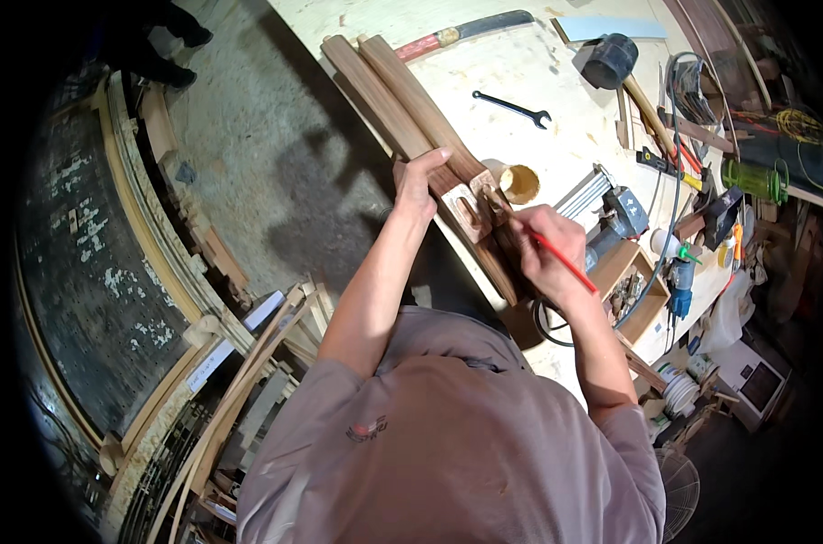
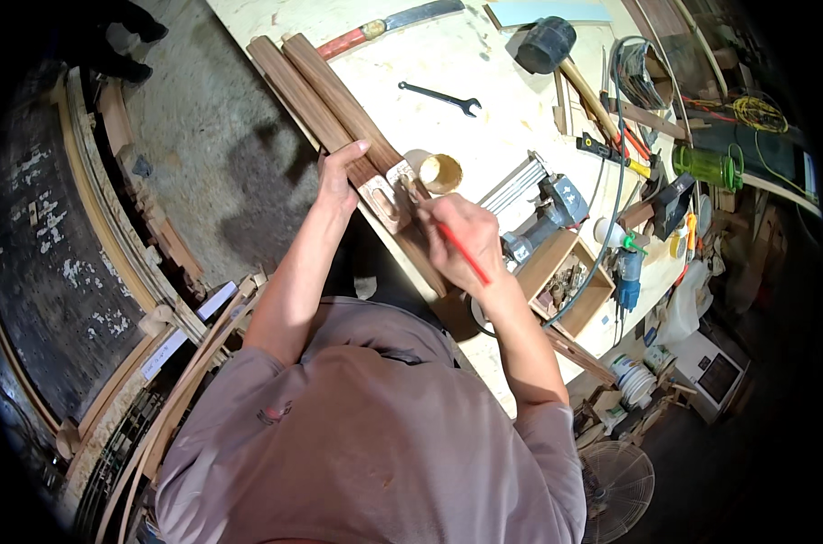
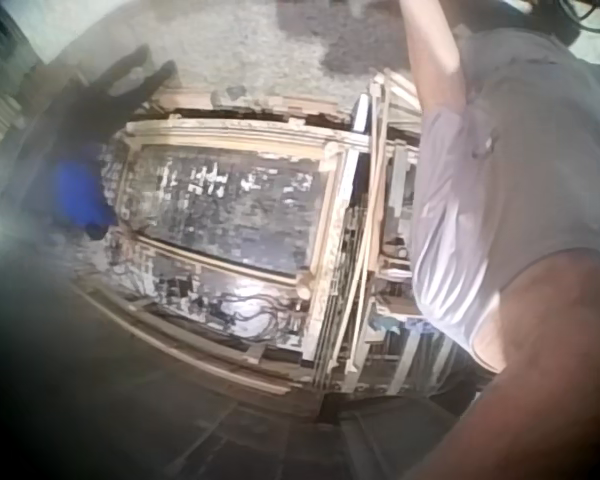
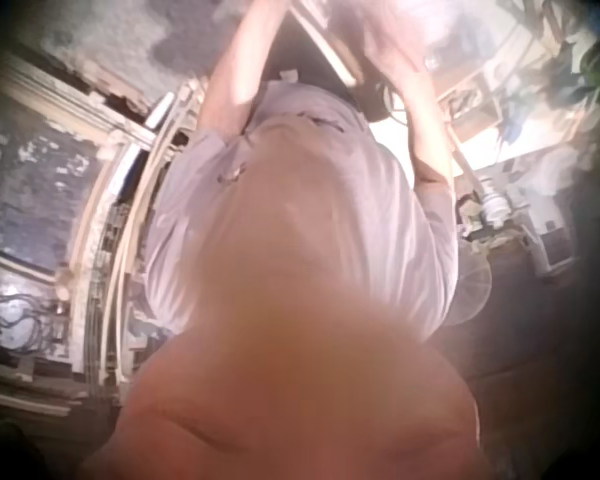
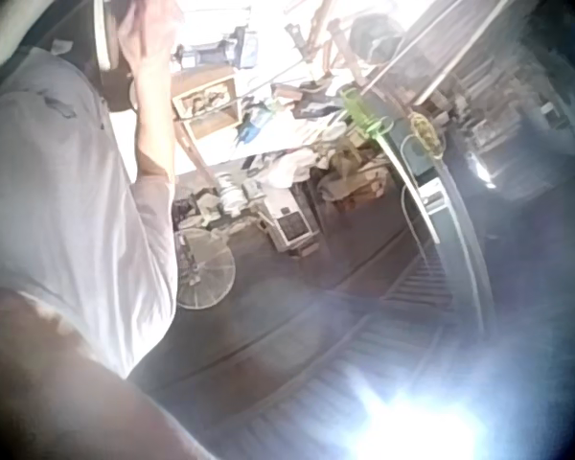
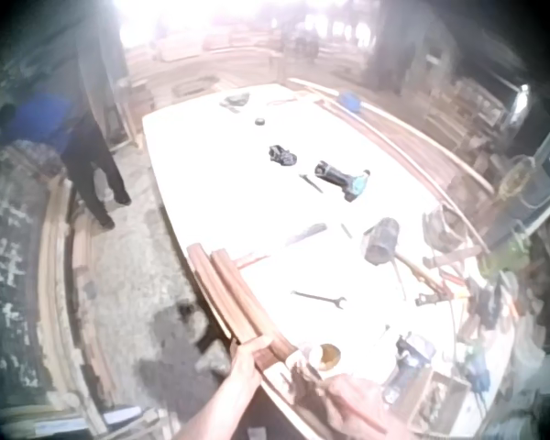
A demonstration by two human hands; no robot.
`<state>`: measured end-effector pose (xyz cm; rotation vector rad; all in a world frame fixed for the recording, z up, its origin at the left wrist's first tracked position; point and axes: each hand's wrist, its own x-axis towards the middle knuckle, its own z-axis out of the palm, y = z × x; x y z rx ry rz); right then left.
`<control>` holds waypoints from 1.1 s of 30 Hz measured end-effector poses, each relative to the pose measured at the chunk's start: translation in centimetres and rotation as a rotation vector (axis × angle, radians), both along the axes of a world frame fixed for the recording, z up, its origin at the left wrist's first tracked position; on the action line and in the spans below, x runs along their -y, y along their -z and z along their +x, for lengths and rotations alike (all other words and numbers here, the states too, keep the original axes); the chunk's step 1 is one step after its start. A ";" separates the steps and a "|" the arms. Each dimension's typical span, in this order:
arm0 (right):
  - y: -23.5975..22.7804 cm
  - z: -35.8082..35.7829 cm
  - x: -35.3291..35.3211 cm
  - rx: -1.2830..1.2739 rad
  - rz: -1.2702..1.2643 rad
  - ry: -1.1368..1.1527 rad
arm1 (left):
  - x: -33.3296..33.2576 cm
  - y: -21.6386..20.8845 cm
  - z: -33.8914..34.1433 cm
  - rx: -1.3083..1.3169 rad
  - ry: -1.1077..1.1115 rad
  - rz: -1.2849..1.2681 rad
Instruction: The person assembles wooden furniture components by tightening a bolt with a wrench, drilling pilot holes into a frame, and applying glue to joints with a small brush.
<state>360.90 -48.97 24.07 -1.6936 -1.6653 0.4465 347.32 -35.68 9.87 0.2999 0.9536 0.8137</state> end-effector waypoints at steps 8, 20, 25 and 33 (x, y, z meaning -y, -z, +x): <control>1.4 -0.3 0.0 -0.725 -0.135 0.368 | 0.2 0.4 0.1 0.078 0.063 -0.021; 2.0 0.2 1.2 -0.893 -0.175 0.386 | 0.8 -0.3 -0.1 0.218 0.205 0.058; 1.5 0.3 1.8 -0.155 -0.058 0.209 | 0.5 0.5 0.1 0.148 0.160 0.029; 1.5 3.1 3.5 -0.439 0.000 0.688 | 0.5 1.9 1.2 0.052 0.008 0.044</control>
